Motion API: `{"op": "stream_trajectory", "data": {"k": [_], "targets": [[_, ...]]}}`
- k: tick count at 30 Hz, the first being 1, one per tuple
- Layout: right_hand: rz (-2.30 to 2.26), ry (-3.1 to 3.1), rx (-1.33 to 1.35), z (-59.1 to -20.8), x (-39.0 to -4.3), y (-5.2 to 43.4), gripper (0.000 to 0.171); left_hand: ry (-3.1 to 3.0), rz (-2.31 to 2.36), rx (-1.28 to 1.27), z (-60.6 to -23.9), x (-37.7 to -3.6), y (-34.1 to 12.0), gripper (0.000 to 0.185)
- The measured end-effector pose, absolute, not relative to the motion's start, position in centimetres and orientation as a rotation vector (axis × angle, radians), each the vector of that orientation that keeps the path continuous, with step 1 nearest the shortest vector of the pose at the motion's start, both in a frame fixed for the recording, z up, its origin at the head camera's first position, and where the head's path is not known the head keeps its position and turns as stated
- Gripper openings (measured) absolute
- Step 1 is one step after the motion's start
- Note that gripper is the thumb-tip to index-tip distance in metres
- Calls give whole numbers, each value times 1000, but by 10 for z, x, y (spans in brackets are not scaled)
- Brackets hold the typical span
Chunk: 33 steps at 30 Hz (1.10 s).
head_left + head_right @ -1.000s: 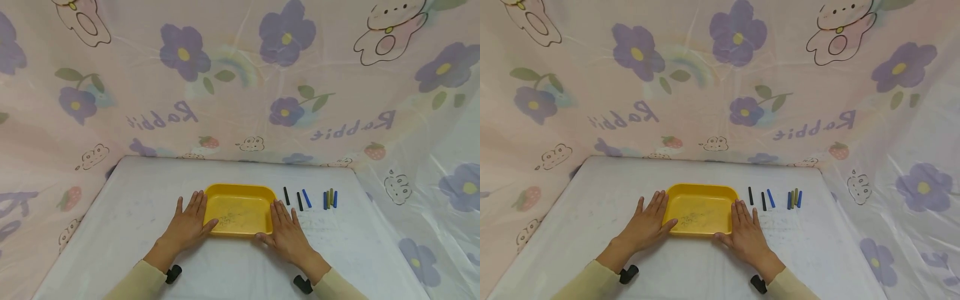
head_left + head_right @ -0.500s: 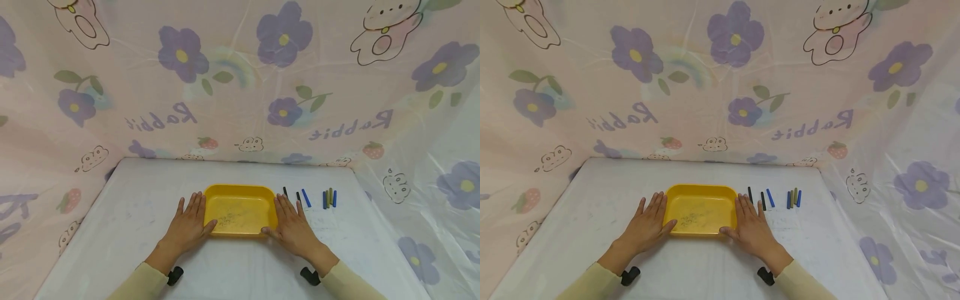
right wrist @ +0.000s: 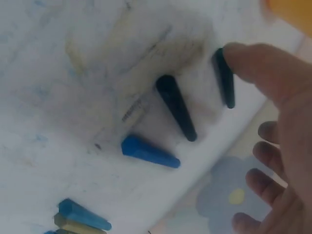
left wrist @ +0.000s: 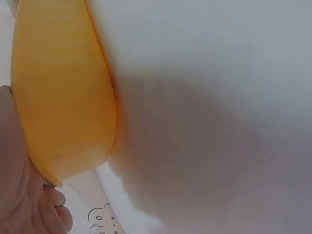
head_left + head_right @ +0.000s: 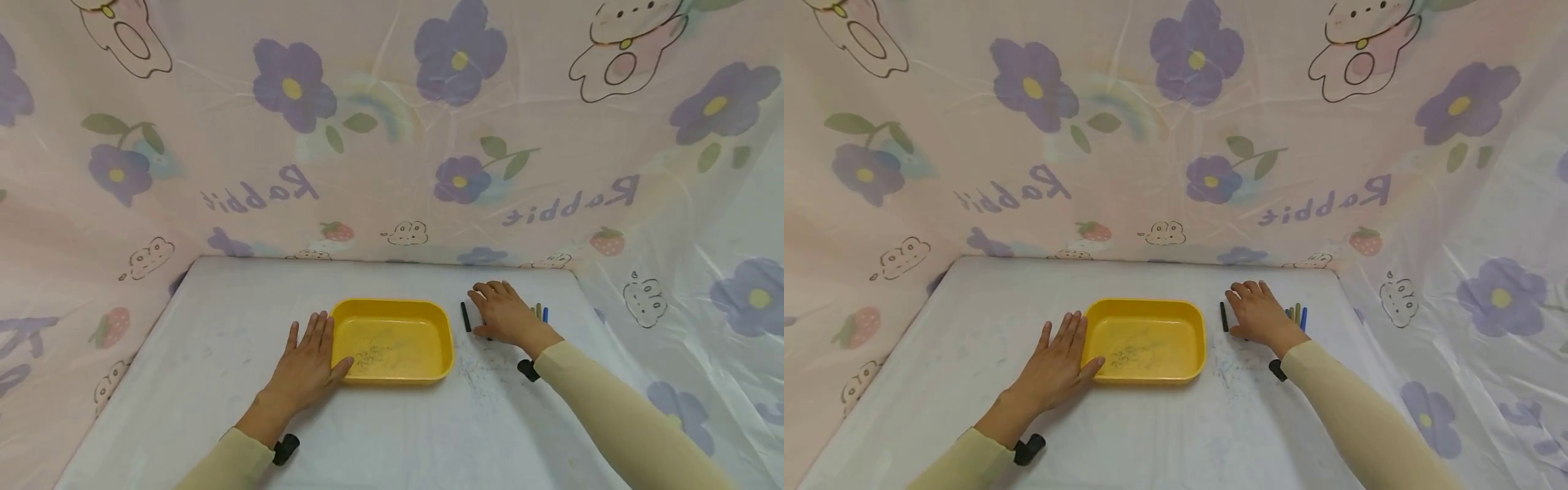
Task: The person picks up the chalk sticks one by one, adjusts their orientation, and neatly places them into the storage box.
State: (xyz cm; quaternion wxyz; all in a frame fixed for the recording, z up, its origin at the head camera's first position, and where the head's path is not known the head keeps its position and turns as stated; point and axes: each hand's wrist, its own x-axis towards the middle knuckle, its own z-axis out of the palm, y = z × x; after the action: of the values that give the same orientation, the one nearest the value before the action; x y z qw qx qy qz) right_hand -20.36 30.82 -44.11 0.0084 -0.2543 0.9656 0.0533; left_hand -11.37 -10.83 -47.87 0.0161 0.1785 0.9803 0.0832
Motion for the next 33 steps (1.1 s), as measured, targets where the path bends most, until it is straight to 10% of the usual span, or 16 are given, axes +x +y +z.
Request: {"op": "stream_trajectory", "data": {"k": [33], "targets": [[291, 2824, -689, -464, -235, 299, 77, 3029, 279, 525, -477, -112, -107, 93]]}}
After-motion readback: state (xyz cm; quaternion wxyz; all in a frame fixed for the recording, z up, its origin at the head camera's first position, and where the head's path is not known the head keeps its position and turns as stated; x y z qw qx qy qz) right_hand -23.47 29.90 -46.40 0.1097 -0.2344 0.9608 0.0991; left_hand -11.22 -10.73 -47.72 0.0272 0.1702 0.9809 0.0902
